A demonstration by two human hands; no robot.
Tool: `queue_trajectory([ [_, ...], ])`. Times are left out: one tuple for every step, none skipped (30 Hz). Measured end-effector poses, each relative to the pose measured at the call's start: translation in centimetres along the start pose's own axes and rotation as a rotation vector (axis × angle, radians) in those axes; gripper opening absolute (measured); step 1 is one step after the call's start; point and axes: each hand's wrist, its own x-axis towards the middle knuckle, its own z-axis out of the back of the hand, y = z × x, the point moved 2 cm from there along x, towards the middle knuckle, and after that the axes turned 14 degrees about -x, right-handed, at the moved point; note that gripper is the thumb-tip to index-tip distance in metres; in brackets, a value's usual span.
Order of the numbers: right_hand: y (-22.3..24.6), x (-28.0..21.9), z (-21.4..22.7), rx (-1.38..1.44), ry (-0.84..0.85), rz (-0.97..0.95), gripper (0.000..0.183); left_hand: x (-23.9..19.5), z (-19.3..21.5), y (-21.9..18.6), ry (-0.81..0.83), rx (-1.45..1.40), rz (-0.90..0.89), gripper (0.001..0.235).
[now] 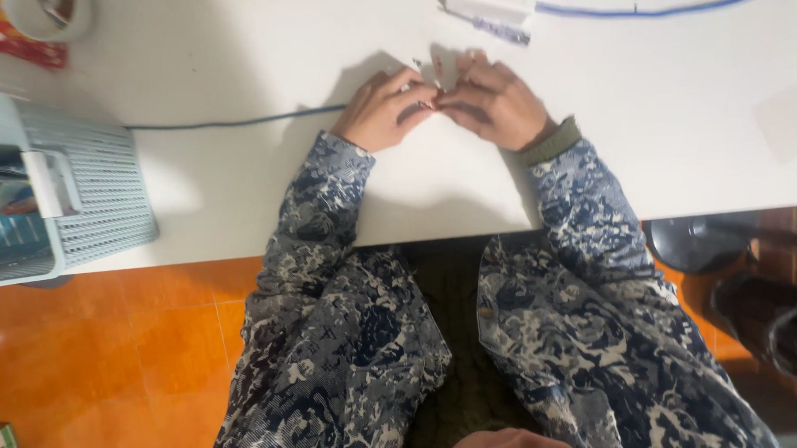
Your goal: Assembling a power plug by connecting wires and tightening screws with a screwdriver
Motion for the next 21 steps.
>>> queue_trajectory([
  [-0.1, 0.0, -0.3, -0.005, -0.007, 0.015, 0.016, 0.1, 0.2, -0.1, -0.009, 0.014, -0.003, 0.022],
  [-0.2, -0.1, -0.6, -0.023, 0.019, 0.019, 0.016, 0.1, 0.4, -0.2, -0.002, -0.007, 0.0, 0.023],
  [-0.2, -0.3, -1.1, -0.041, 0.048, 0.02, 0.016, 0.0, 0.4, -0.3, 0.006, -0.033, 0.004, 0.025],
  [-0.6, -0.8, -2.3, -0.045, 0.044, 0.032, 0.016, -0.3, 0.4, 0.0, -0.002, -0.023, 0.002, 0.025],
  [-1.2, -1.4, -3.3, -0.077, -0.009, 0.007, 0.015, -0.4, 0.3, 0.3, 0.02, -0.06, 0.028, 0.023],
  [-1.8, -2.0, -4.2, -0.108, -0.062, -0.019, 0.016, -0.4, 0.2, 0.6, 0.041, -0.097, 0.054, 0.023],
  [-2.1, -2.2, -4.4, -0.111, -0.064, -0.013, 0.016, -0.4, 0.6, 0.2, 0.037, -0.093, 0.051, 0.023],
  [-2.5, -2.5, -4.7, -0.145, -0.055, -0.049, 0.02, -0.3, 1.0, -0.2, 0.045, -0.077, 0.042, 0.023],
  [-2.9, -2.7, -4.9, -0.179, -0.048, -0.089, 0.024, -0.3, 1.4, -0.6, 0.057, -0.061, 0.032, 0.024],
  [-2.6, -2.4, -4.5, -0.182, -0.052, -0.085, 0.024, -0.3, 1.5, -0.6, 0.055, -0.057, 0.029, 0.024],
  [-2.3, -2.2, -4.2, -0.17, -0.042, -0.108, 0.028, -0.4, 1.5, -0.5, 0.062, -0.044, 0.019, 0.026],
  [-2.0, -1.9, -3.8, -0.159, -0.033, -0.13, 0.032, -0.3, 1.6, -0.5, 0.069, -0.031, 0.009, 0.028],
  [-1.9, -1.9, -3.6, -0.163, -0.039, -0.13, 0.032, -0.2, 1.6, -0.7, 0.07, -0.026, 0.004, 0.028],
  [-1.8, -1.9, -3.4, -0.121, -0.04, -0.143, 0.029, -0.1, 1.6, -0.8, 0.066, -0.04, 0.04, 0.026],
  [-1.6, -2.0, -3.2, -0.076, -0.038, -0.156, 0.025, -0.1, 1.5, -0.9, 0.062, -0.056, 0.08, 0.025],
  [-1.5, -1.7, -2.9, -0.077, -0.041, -0.156, 0.025, -0.1, 1.4, -0.6, 0.062, -0.053, 0.078, 0.025],
  [-1.3, -1.4, -2.7, -0.085, -0.032, -0.139, 0.021, -0.1, 1.2, -0.4, 0.063, -0.064, 0.072, 0.025],
  [-1.0, -1.2, -2.4, -0.092, -0.023, -0.122, 0.017, -0.2, 1.1, -0.2, 0.064, -0.075, 0.065, 0.024],
  [-0.9, -1.2, -2.3, -0.092, -0.024, -0.122, 0.017, -0.3, 1.2, -0.3, 0.065, -0.073, 0.065, 0.024],
  [-0.9, -1.2, -2.3, -0.107, -0.026, -0.114, 0.018, -0.3, 1.3, -0.4, 0.06, -0.069, 0.059, 0.024],
  [-0.9, -1.1, -2.1, -0.124, -0.028, -0.106, 0.018, -0.2, 1.4, -0.5, 0.054, -0.065, 0.051, 0.024],
])
